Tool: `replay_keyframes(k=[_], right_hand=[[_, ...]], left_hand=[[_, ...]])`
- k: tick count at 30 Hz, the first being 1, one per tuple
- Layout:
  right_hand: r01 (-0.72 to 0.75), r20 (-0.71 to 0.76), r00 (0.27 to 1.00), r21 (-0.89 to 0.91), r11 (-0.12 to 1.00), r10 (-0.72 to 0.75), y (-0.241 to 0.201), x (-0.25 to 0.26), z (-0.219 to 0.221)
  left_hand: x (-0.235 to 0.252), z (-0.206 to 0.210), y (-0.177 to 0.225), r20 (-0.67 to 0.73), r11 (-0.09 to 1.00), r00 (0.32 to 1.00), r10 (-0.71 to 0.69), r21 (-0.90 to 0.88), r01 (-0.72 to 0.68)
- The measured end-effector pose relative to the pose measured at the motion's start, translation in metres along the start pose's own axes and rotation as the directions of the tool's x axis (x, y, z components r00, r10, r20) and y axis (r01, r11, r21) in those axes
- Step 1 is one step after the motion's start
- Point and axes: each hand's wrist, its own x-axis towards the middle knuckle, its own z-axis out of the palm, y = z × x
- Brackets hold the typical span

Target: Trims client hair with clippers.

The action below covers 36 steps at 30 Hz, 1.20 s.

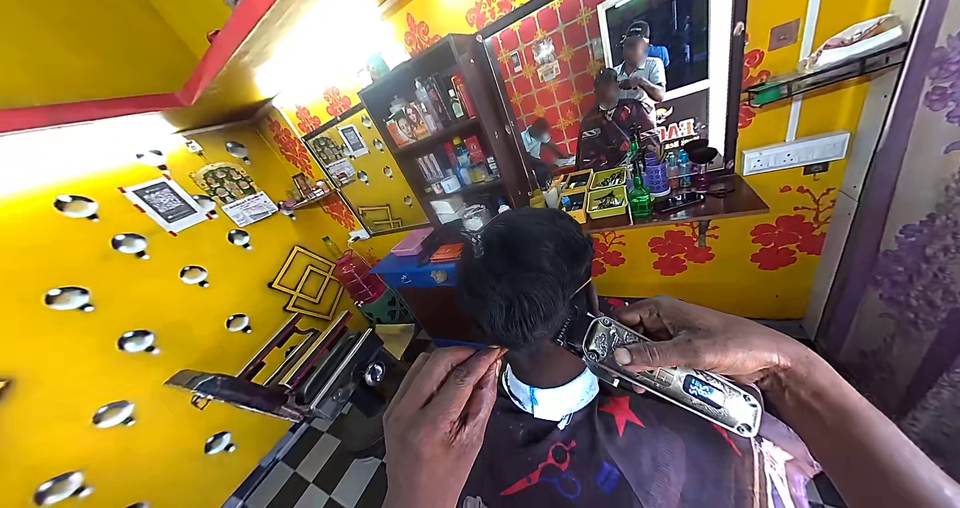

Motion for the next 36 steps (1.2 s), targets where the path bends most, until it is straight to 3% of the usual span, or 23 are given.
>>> replay_keyframes(k=[4, 8, 15, 22, 27, 31, 33, 36], right_hand=[[0.075, -0.019, 0.997, -0.179, 0.981, -0.08, -0.009, 0.0, 0.009], [-0.039, -0.104, 0.994, -0.3, 0.953, 0.008, 0.003, -0.007, 0.017], [-0.024, -0.251, 0.963, -0.438, 0.899, -0.096, 0.002, 0.0, 0.043], [-0.188, -0.395, 0.918, -0.525, 0.83, -0.042, 0.016, -0.005, 0.054], [-0.149, -0.452, 0.869, -0.627, 0.765, -0.202, 0.007, 0.013, 0.08], [-0.026, -0.26, 0.901, -0.831, 0.556, -0.347, 0.043, 0.001, 0.069], [0.106, -0.116, 0.94, -0.794, 0.599, -0.32, 0.06, -0.014, 0.043], [0.247, 0.072, 0.966, -0.539, 0.805, -0.249, 0.081, -0.037, -0.01]], left_hand=[[0.0, -0.002, 0.0, -0.004, 1.0, 1.0, -0.016, 0.007, 0.016], [0.0, -0.003, 0.0, -0.003, 1.0, 1.0, -0.018, 0.022, 0.018], [0.001, -0.004, -0.002, 0.015, 0.999, 0.999, -0.038, 0.022, 0.038], [0.001, -0.002, -0.001, 0.024, 0.999, 0.999, -0.042, 0.001, 0.042], [0.003, -0.001, -0.001, 0.025, 0.998, 0.998, -0.053, -0.013, 0.053], [0.001, -0.002, 0.007, 0.058, 0.996, 0.994, -0.089, 0.009, 0.089], [-0.005, -0.001, 0.014, 0.056, 0.995, 0.994, -0.095, 0.031, 0.093], [-0.027, -0.001, 0.038, -0.041, 0.989, 0.99, -0.132, 0.063, 0.134]])
